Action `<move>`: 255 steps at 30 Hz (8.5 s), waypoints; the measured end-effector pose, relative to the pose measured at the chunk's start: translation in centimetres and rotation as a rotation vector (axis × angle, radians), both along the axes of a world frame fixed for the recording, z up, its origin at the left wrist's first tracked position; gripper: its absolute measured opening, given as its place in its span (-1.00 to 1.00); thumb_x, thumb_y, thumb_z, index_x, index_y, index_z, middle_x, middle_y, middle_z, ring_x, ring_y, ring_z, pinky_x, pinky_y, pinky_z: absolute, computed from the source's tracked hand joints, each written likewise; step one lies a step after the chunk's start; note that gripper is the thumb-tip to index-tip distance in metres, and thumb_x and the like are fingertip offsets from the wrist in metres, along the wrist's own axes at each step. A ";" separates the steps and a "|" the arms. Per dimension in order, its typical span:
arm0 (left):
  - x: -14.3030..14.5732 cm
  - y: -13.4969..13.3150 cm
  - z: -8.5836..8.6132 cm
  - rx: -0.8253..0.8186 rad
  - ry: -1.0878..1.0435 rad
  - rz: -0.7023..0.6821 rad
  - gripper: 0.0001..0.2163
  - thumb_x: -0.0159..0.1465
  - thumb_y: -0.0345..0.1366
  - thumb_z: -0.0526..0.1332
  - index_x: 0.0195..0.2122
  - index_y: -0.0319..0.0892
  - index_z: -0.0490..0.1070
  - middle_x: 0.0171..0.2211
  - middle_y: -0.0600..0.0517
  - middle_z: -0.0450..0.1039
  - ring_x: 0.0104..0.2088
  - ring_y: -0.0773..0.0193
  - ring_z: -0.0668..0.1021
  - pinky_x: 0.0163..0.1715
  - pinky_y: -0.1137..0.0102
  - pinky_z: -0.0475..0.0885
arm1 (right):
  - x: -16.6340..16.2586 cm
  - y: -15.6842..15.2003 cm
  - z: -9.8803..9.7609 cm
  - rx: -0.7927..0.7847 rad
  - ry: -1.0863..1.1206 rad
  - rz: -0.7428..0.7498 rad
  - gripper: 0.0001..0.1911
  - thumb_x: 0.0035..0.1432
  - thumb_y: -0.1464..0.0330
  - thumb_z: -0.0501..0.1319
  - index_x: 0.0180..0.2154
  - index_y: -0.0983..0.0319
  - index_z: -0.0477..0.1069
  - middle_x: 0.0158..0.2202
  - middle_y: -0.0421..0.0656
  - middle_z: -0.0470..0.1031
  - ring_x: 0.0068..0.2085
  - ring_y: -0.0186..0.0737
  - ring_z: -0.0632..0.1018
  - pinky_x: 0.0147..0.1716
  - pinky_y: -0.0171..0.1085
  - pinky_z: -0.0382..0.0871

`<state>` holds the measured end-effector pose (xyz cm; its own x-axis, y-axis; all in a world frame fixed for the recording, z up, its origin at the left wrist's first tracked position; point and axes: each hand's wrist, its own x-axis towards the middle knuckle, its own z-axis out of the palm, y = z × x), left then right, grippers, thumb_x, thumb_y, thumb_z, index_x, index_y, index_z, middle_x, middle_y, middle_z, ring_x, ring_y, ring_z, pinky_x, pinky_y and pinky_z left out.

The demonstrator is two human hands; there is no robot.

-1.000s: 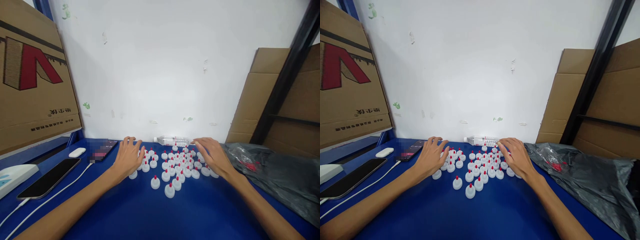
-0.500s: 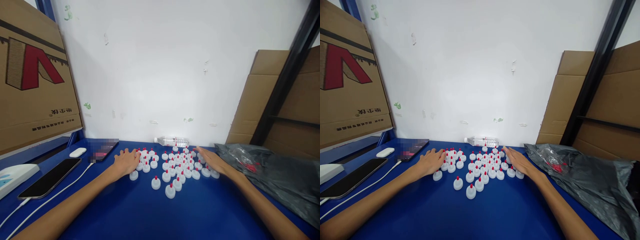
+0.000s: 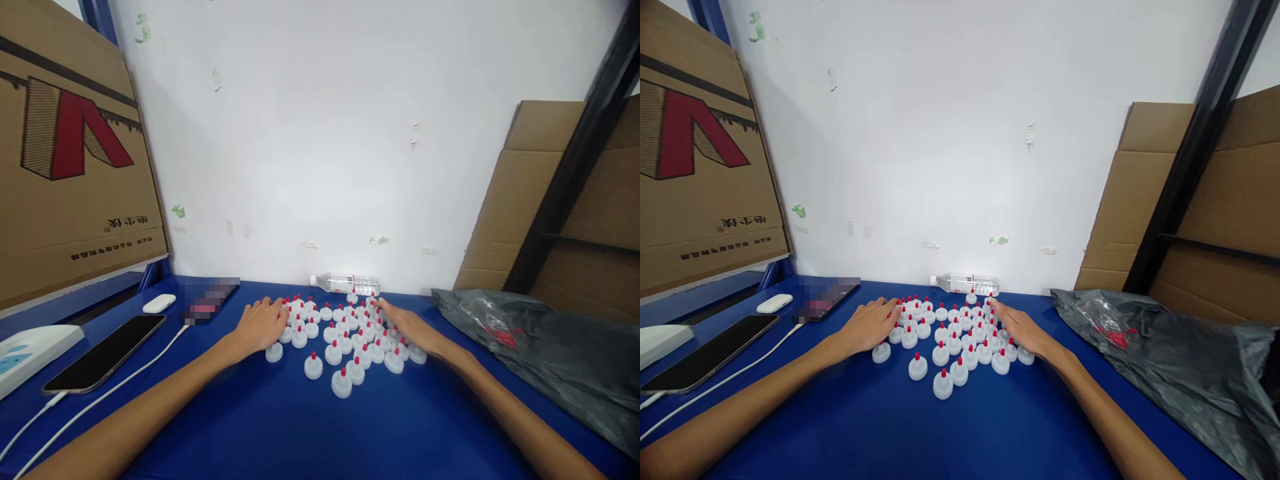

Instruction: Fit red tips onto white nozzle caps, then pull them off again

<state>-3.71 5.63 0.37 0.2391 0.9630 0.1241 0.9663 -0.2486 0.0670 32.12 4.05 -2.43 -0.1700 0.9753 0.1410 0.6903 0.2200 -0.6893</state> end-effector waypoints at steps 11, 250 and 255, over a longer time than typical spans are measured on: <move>0.7 -0.1 -0.5 0.026 -0.034 -0.029 -0.53 0.43 -0.15 -0.21 0.20 -0.20 0.28 0.06 -0.25 0.44 0.07 -0.09 0.48 0.04 0.00 0.29 | -2.0 -0.5 0.4 0.008 -0.036 0.027 -0.22 0.33 -0.18 -0.25 0.30 0.11 0.25 0.36 -0.18 0.16 0.38 -0.06 0.14 0.37 0.04 -0.11; -2.6 5.2 -3.4 0.018 0.114 0.076 -0.44 0.45 -0.03 -0.16 0.39 -0.17 0.08 0.35 -0.33 0.08 0.34 -0.23 0.19 0.23 0.00 0.14 | -0.8 3.6 -0.7 0.194 -0.727 -0.135 -0.66 0.43 0.21 -0.10 -0.14 0.19 0.37 -0.21 -0.06 0.56 -0.19 -0.08 0.58 -0.30 -0.25 0.22; -2.6 5.1 -3.3 0.016 0.119 0.071 -0.44 0.45 -0.03 -0.17 0.39 -0.18 0.08 0.35 -0.34 0.09 0.34 -0.24 0.19 0.23 0.00 0.14 | -0.7 3.6 -0.7 0.203 -0.728 -0.134 -0.68 0.43 0.22 -0.10 -0.16 0.19 0.37 -0.22 -0.07 0.57 -0.20 -0.08 0.58 -0.32 -0.25 0.21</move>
